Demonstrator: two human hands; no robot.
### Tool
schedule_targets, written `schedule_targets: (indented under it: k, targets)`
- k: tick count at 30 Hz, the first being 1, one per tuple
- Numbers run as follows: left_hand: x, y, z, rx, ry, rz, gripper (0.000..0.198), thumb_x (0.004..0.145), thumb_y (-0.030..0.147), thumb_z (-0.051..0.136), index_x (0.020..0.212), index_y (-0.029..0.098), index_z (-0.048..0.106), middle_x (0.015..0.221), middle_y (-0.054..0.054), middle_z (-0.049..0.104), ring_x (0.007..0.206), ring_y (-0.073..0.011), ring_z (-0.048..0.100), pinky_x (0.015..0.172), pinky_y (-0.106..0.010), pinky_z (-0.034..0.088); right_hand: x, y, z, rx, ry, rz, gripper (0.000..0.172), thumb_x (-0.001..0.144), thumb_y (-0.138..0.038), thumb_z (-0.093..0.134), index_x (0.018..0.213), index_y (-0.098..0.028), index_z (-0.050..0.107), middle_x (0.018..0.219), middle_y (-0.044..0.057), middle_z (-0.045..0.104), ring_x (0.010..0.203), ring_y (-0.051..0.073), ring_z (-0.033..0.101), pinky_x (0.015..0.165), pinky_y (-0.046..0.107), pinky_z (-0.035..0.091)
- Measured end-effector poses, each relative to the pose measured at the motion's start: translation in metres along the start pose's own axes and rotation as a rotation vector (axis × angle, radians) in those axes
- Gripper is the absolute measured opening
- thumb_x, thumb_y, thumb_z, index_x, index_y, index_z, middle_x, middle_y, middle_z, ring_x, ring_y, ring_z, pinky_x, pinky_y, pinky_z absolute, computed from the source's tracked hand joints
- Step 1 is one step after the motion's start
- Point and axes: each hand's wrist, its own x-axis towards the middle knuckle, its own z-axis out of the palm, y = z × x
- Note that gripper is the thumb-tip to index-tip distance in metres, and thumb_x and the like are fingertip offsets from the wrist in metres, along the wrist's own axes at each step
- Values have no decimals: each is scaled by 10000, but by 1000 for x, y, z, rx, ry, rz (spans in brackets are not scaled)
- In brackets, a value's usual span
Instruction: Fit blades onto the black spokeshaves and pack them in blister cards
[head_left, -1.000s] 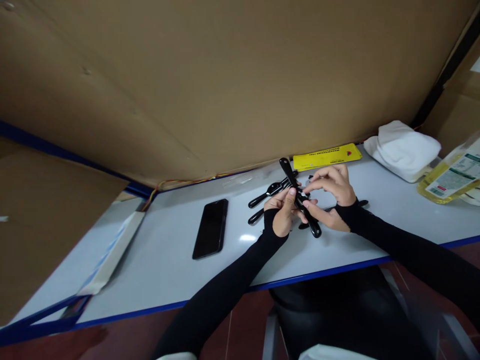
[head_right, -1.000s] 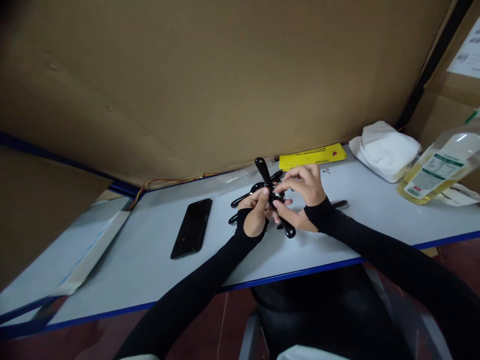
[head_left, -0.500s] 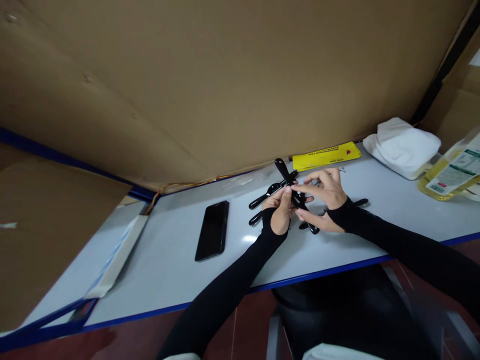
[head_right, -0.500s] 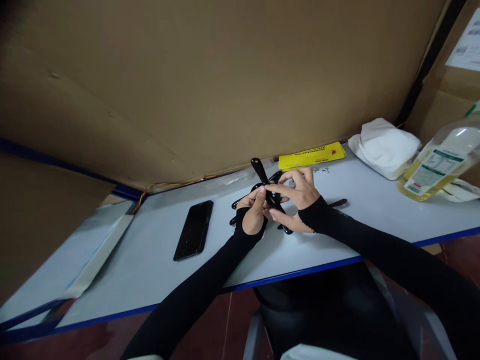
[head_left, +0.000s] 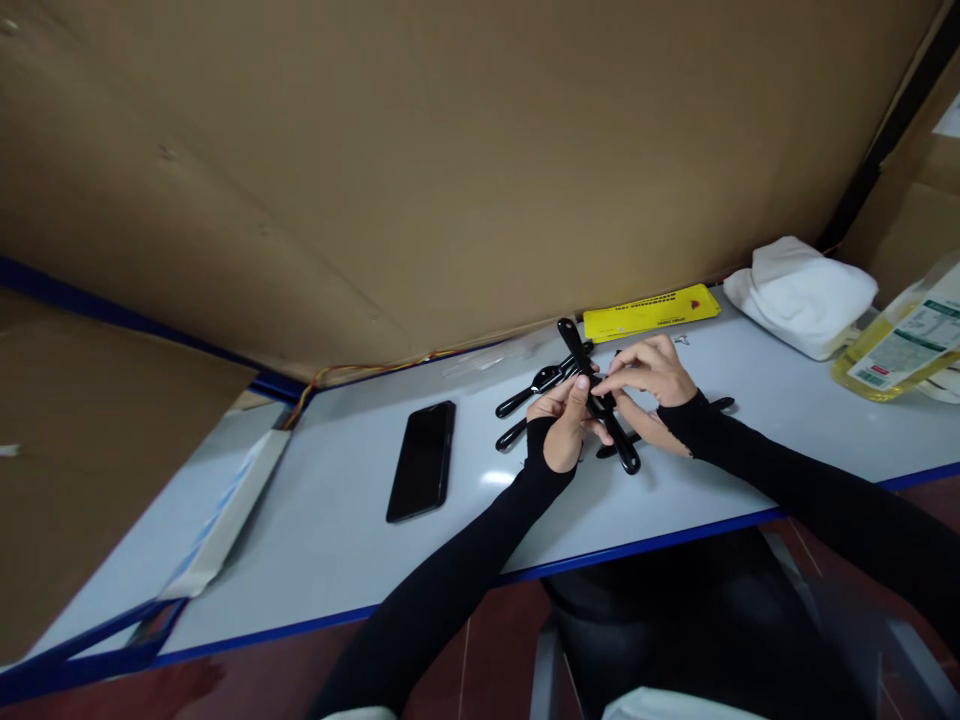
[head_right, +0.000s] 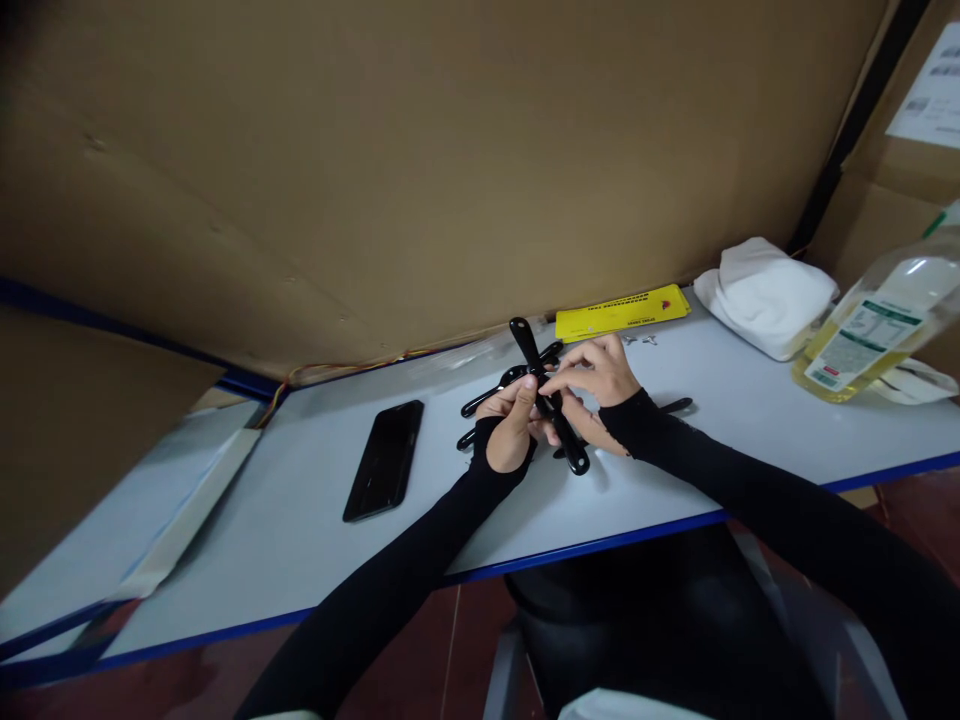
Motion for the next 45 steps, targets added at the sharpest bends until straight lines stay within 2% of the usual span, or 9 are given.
schedule_targets:
  k: [5,12,15,20,23,29,34,39,45]
  targets:
    - [1,-5,-1,6,4,-8,695,674,677,896,1079,125,780,736,-77,770,609,-250,767,415,-269,571,2,-5,-4,6,-26,97,183,860,-250,814,1041,-254,784,1000,69,711,895,229,574,743,370,508]
    - [2,-9,-3,42,11,-9,707,718,665,871,1149,111,782,714,-67,760,583,-241,754,425,-292,590,5,-5,-1,39,3,123,112,843,-151,721,887,-242,768,877,44,755,870,222,590,630,309,468]
    - [1,-7,-2,44,12,-21,701,694,675,881,1096,107,797,741,-83,772,576,-242,755,406,-287,583,5,-4,-1,34,25,116,218,813,-120,721,994,-234,766,869,38,743,828,212,568,645,318,480]
    - [1,-4,-1,56,3,-51,735,641,671,911,1080,96,784,673,-41,738,466,-199,702,382,-271,568,3,5,-3,28,-65,109,67,931,-286,761,884,-258,800,925,52,747,893,226,565,699,343,491]
    - [2,-3,-2,49,-29,-99,705,640,655,916,1016,77,773,541,-1,652,436,-205,680,376,-282,568,4,12,-4,31,-94,-1,118,986,-264,698,937,-252,806,955,61,761,974,245,543,799,379,518]
    - [3,7,-3,60,-99,-233,573,644,609,906,850,99,744,661,-114,744,613,-305,778,286,-221,424,10,18,-9,47,-201,-272,158,1010,-187,623,1011,-254,766,1021,67,754,1032,266,498,924,449,501]
    - [3,7,-3,115,-46,-154,498,701,577,872,828,105,776,730,-115,779,491,-229,710,297,-237,425,8,14,-9,70,-204,-142,148,954,-172,659,1008,-264,761,1073,69,711,1023,261,512,902,449,519]
    - [1,4,-2,163,0,-55,517,703,595,869,872,110,812,851,-140,819,432,-177,648,301,-253,447,3,6,-7,117,-114,18,366,762,-112,700,1111,-222,720,1124,73,620,890,202,560,738,344,513]
    - [2,0,0,144,28,-35,545,672,616,883,875,117,806,844,-138,817,506,-234,717,288,-252,447,5,3,-10,97,-165,123,57,914,-238,709,905,-237,765,918,42,666,804,172,538,647,284,447]
